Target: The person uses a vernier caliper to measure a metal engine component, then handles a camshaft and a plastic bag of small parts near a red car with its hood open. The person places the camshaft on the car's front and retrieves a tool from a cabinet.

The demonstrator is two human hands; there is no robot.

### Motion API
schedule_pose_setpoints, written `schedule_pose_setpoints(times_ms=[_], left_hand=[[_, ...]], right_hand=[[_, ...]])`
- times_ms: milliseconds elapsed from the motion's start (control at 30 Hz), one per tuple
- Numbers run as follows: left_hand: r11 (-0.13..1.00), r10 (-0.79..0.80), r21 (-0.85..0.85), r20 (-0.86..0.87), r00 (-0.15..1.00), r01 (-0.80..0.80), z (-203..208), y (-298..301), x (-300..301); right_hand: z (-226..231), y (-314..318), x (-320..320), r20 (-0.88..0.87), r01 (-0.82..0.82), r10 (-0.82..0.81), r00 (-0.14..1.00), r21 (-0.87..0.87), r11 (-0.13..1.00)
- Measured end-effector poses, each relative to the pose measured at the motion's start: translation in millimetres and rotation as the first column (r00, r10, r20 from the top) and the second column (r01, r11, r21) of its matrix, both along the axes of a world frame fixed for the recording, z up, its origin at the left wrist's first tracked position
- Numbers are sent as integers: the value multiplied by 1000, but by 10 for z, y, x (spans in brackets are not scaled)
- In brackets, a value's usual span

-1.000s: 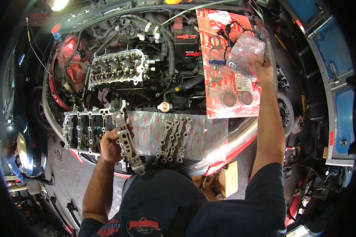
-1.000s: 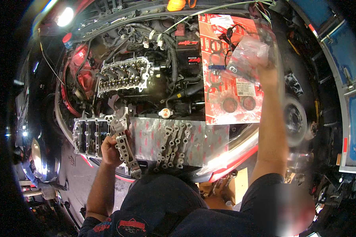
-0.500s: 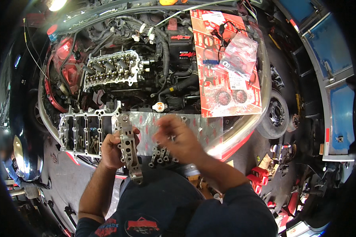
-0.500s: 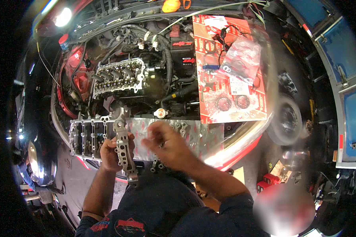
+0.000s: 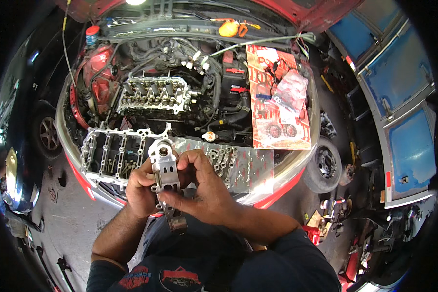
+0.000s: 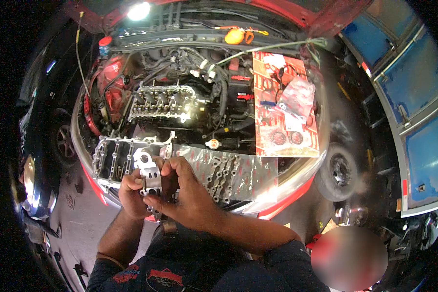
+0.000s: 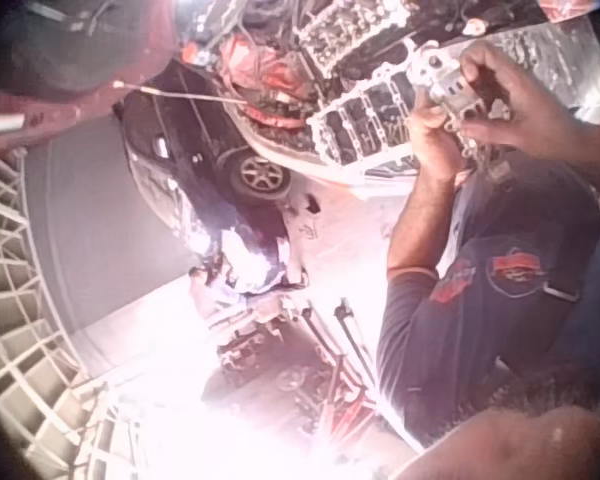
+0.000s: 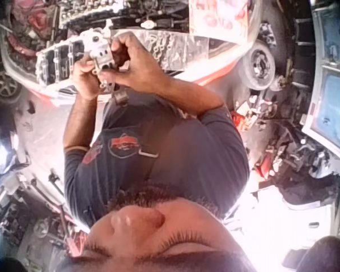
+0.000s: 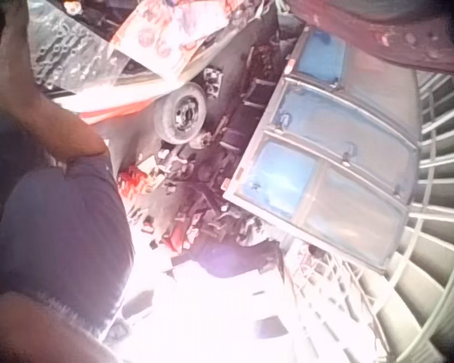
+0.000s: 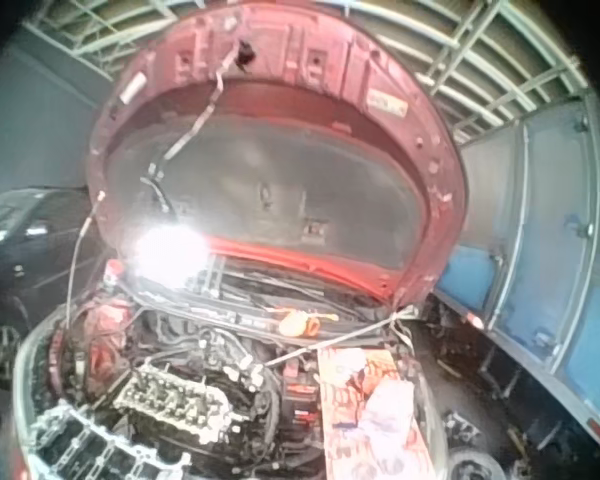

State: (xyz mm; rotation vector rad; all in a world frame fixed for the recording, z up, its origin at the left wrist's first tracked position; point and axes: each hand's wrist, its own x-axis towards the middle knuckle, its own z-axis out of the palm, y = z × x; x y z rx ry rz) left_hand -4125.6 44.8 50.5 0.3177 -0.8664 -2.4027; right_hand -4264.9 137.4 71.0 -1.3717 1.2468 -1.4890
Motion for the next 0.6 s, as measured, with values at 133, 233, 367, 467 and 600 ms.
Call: schedule_pose_setpoints(times_ms=[133, 233, 367, 467, 600], left_hand=[[996, 83, -32, -75, 994, -86, 304, 104, 414], [995, -8, -96, -198, 980, -12, 534, 70, 813], [997, -75, -26, -312, 947, 71, 690, 70, 1436], [998, -24, -55, -360, 933, 4, 708, 50, 1895], [999, 26, -33, -392, 920, -43, 682, 52, 2468]], right_hand=[[268, 160, 327, 62, -190, 197, 979, -102, 977], [372, 343, 547, 149, -268, 294, 944, -173, 948], [33, 566, 732, 257, -238, 233, 938, -13, 971], [-724, 727, 897, 233, -262, 181, 956, 389, 883], [-2046, 1235, 1321, -59, -26, 101, 993, 732, 681]])
